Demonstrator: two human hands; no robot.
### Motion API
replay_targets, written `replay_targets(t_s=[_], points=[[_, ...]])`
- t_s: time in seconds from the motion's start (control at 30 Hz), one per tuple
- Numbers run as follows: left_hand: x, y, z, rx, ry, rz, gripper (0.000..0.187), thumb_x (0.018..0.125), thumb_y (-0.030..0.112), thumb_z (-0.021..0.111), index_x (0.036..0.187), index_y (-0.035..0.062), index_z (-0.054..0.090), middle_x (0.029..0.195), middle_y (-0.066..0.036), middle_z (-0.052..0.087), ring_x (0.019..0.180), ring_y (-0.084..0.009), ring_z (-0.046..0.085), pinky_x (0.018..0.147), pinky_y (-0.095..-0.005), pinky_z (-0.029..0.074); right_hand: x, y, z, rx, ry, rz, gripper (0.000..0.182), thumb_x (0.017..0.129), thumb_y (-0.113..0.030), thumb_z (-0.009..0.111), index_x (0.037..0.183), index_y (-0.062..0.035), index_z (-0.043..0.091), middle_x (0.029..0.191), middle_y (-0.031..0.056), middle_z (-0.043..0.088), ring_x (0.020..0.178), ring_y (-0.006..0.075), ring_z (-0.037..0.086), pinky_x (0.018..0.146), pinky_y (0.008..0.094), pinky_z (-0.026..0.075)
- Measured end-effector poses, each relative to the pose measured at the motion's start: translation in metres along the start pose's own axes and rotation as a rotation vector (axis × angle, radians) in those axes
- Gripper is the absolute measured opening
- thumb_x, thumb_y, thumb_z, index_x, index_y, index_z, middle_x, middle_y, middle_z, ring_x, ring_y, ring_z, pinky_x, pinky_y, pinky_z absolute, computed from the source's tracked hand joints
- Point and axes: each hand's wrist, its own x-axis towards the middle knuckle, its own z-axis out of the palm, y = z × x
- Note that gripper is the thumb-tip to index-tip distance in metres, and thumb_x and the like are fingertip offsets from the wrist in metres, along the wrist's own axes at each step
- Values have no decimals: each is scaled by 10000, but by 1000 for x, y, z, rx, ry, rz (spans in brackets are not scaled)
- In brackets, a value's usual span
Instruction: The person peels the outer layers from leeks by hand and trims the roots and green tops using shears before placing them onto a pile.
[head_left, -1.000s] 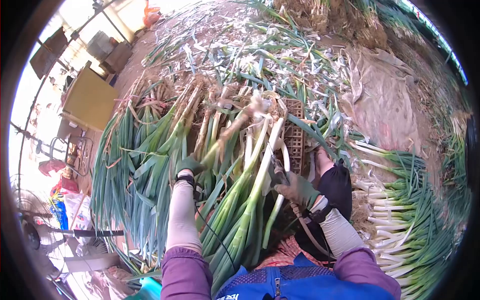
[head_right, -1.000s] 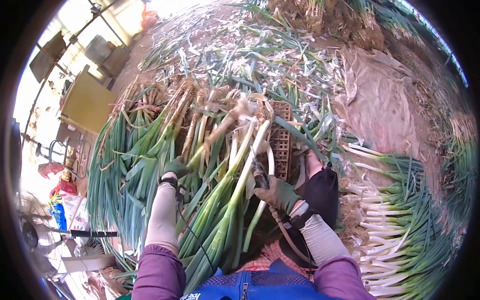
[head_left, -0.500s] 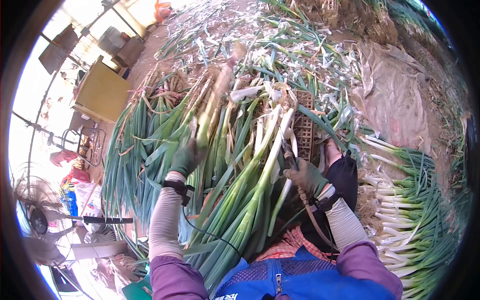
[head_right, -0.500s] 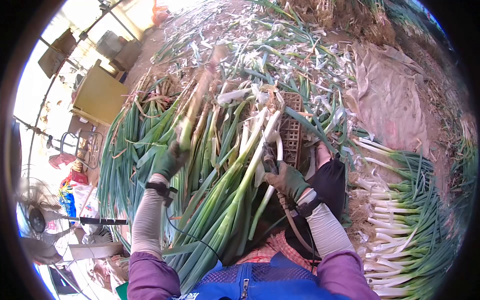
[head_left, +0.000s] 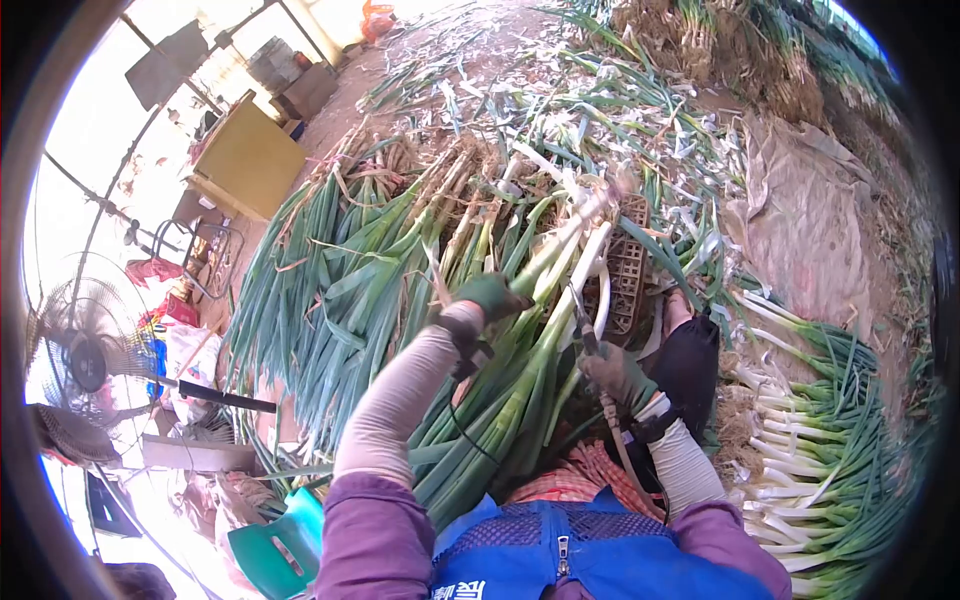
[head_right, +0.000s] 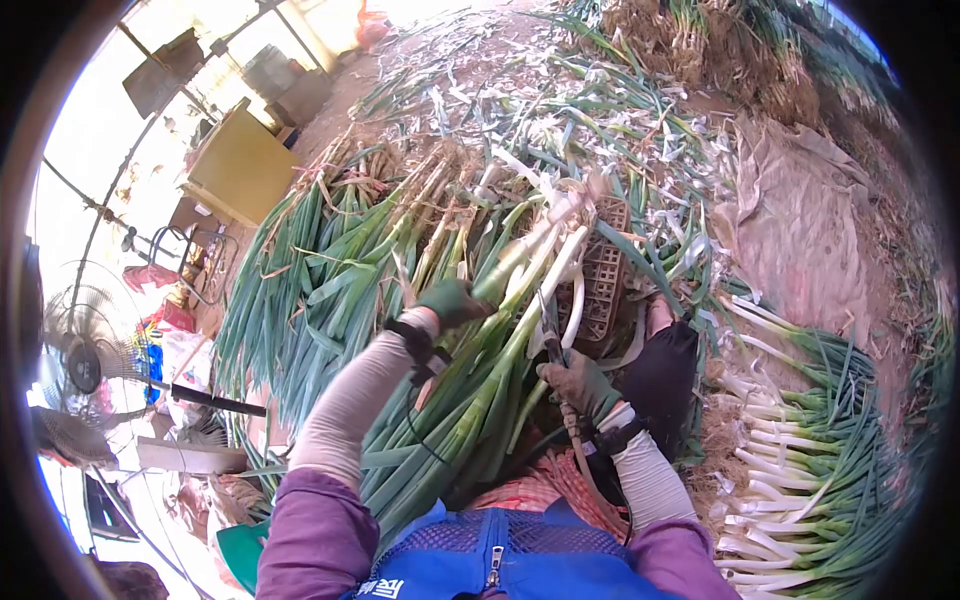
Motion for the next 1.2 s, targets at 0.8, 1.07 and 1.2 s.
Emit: replay_targets(t_s=[0.8, 1.07, 1.2], points=[[-23, -6, 43, -396, -15, 36, 639, 832, 506, 640, 1099, -74, 666, 997, -258, 700, 937, -370, 683, 861, -411, 505, -83, -14, 20, -380, 76, -68, 554, 801, -437, 658, 1098, 26, 595, 873, 235, 661, 821, 374, 668, 778, 430, 510], [-15, -10, 64, -336, 136, 104, 604, 838, 516, 627, 1048, -49, 670, 992, -273, 689, 963, -389, 673, 865, -441, 506, 12, -28, -2, -278, 325, -90, 519, 818, -381, 644, 1006, 98, 571, 664, 196, 635, 576, 331, 653, 557, 416, 538], [-29, 4, 53, -264, 175, 50, 584, 830, 498, 648, 1069, -35, 652, 1003, -255, 691, 955, -372, 674, 866, -433, 504, -5, -62, -4, -15, 231, 102, 461, 826, -326, 634, 963, 109, 574, 641, 169, 629, 485, 251, 630, 437, 382, 521]])
